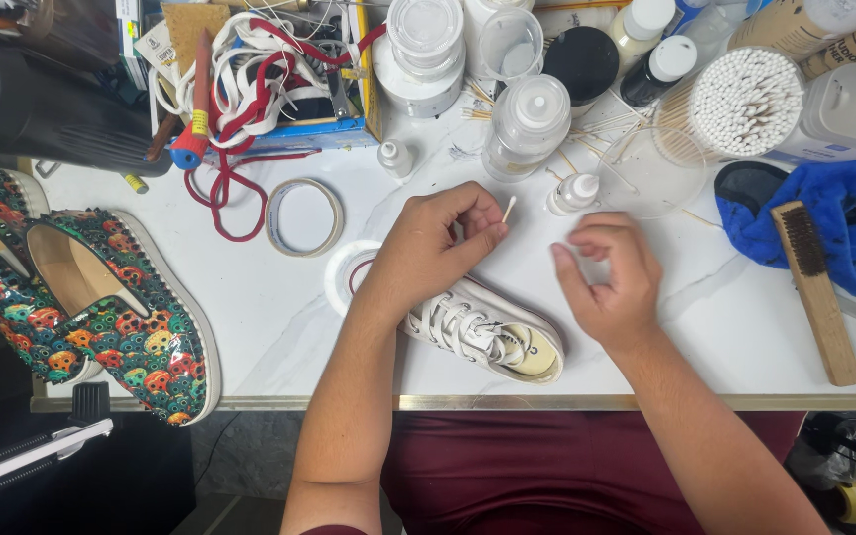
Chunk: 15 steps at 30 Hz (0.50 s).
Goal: The person applies a liquid from a bottle onto the red and blue stripes on the side of a white sneaker using a cotton swab and a toothpick.
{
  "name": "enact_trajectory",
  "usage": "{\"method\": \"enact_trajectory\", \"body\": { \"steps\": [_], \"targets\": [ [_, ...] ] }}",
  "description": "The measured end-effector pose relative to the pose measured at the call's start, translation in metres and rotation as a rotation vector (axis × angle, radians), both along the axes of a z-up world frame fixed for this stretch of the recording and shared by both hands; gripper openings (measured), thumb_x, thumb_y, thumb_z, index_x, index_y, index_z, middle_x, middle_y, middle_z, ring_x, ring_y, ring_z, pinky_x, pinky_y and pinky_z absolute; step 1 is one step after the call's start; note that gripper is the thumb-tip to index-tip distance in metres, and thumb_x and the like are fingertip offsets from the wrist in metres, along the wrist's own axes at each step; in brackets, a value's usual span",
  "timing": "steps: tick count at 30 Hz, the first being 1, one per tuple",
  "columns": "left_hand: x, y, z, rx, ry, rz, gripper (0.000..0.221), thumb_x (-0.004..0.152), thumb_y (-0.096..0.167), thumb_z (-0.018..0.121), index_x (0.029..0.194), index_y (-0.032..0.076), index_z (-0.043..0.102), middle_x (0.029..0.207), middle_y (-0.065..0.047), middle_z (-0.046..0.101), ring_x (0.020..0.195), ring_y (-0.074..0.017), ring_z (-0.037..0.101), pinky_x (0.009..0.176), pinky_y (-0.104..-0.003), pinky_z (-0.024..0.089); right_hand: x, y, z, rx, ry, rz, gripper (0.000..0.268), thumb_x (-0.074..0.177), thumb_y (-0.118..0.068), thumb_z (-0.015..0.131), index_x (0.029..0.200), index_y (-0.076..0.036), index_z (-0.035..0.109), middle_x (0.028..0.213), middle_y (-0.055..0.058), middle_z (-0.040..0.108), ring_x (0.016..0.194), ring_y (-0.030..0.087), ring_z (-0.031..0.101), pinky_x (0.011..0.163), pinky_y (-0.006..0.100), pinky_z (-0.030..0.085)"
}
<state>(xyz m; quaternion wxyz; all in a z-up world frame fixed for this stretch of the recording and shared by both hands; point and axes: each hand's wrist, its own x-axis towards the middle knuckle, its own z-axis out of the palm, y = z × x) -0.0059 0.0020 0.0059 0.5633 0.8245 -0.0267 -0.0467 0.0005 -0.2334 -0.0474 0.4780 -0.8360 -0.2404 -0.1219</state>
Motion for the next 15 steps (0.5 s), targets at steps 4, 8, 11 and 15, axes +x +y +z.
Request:
{"method": "enact_trajectory", "body": {
  "steps": [4, 8, 11, 15],
  "targets": [
    [-0.001, -0.001, -0.004, -0.116, -0.01, -0.061, 0.014, 0.09, 0.018, 0.078, 0.097, 0.008, 0.072, 0.074, 0.004, 0.068, 0.069, -0.0042, 0.061, 0.061, -0.022, 0.047, -0.003, 0.011, -0.011, 0.3, 0.371, 0.226, 0.024, 0.093, 0.001, 0.075, 0.114, 0.001, 0.064, 0.113, 0.01, 0.07, 0.092, 0.012, 0.063, 0.08, 0.026, 0.051],
    [-0.002, -0.003, -0.008, -0.155, -0.026, -0.08, 0.013, 0.09, 0.018, 0.078, 0.099, 0.008, 0.074, 0.077, 0.005, 0.07, 0.071, -0.0034, 0.064, 0.063, -0.021, 0.048, 0.0, 0.019, -0.025, 0.532, 0.604, 0.284, 0.021, 0.096, 0.004, 0.072, 0.115, 0.002, 0.064, 0.11, 0.008, 0.071, 0.102, 0.011, 0.068, 0.089, 0.027, 0.056],
    [-0.003, -0.002, -0.008, -0.152, -0.017, -0.094, 0.013, 0.09, 0.017, 0.078, 0.098, 0.008, 0.075, 0.078, 0.003, 0.071, 0.072, -0.0042, 0.063, 0.065, -0.022, 0.049, -0.002, 0.02, -0.026, 0.576, 0.669, 0.255, 0.017, 0.095, 0.007, 0.071, 0.111, 0.004, 0.065, 0.109, 0.009, 0.073, 0.101, 0.012, 0.07, 0.09, 0.027, 0.058],
    [-0.007, 0.022, -0.002, -0.125, -0.012, -0.117, 0.013, 0.093, 0.016, 0.074, 0.104, 0.008, 0.075, 0.09, 0.0, 0.076, 0.083, -0.0077, 0.066, 0.072, -0.025, 0.052, -0.006, 0.02, -0.024, 0.515, 0.643, 0.251, 0.022, 0.095, 0.006, 0.071, 0.116, 0.006, 0.065, 0.108, 0.01, 0.072, 0.101, 0.014, 0.07, 0.092, 0.027, 0.059]
  ]
}}
